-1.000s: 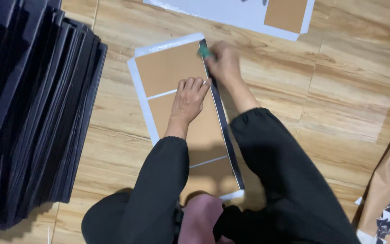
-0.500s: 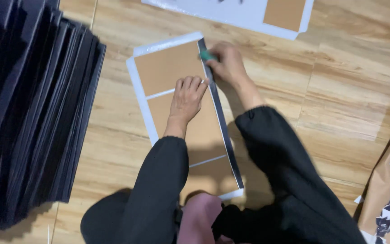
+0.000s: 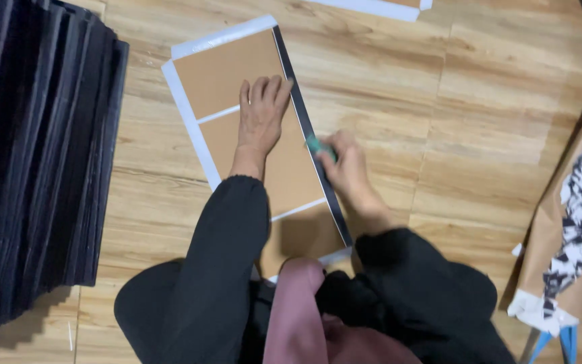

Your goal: Assembling box covers by aligning paper sheets with cardboard templates and smoothing them with a hand tool

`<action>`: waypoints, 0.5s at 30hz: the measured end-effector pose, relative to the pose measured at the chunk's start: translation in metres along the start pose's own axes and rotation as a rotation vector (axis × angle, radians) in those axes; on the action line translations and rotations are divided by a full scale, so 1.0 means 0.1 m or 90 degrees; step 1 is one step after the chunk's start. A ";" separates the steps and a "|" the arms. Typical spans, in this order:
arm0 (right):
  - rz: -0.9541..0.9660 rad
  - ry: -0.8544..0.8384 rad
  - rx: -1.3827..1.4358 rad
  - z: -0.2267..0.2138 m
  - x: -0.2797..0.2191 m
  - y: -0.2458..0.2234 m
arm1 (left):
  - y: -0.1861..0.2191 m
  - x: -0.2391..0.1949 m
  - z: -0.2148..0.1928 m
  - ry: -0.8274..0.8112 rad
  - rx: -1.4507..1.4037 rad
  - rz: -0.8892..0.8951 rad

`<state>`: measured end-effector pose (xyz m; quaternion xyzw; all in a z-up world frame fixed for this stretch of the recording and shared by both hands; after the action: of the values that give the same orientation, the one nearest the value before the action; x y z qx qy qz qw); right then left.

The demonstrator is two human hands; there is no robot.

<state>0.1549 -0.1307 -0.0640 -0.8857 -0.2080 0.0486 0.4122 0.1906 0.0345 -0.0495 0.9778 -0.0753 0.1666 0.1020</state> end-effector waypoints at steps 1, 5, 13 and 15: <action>-0.006 -0.025 -0.017 0.04 -0.18 -0.10 | 0.04 0.01 -0.04 -0.031 0.017 -0.010; -0.061 -0.090 -0.110 0.14 -1.16 -0.09 | 0.13 0.13 0.04 -0.064 0.112 -0.012; 0.398 0.322 0.230 -0.96 -2.26 1.02 | 1.09 -0.20 -0.61 -0.070 -0.369 0.325; 0.386 0.348 0.249 -1.10 -2.14 0.86 | 1.18 -0.51 -0.10 0.021 -0.212 0.446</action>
<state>0.0174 -0.3455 -0.0750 -0.7923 0.1904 -0.0300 0.5788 0.1184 -0.0716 -0.0375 0.8600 -0.4294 0.1926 0.1974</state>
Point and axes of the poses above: each hand's wrist, its own x-axis towards the middle knuckle, its own z-axis out of the palm, y = z × x, the point moved 8 cm from there along x, towards the middle knuckle
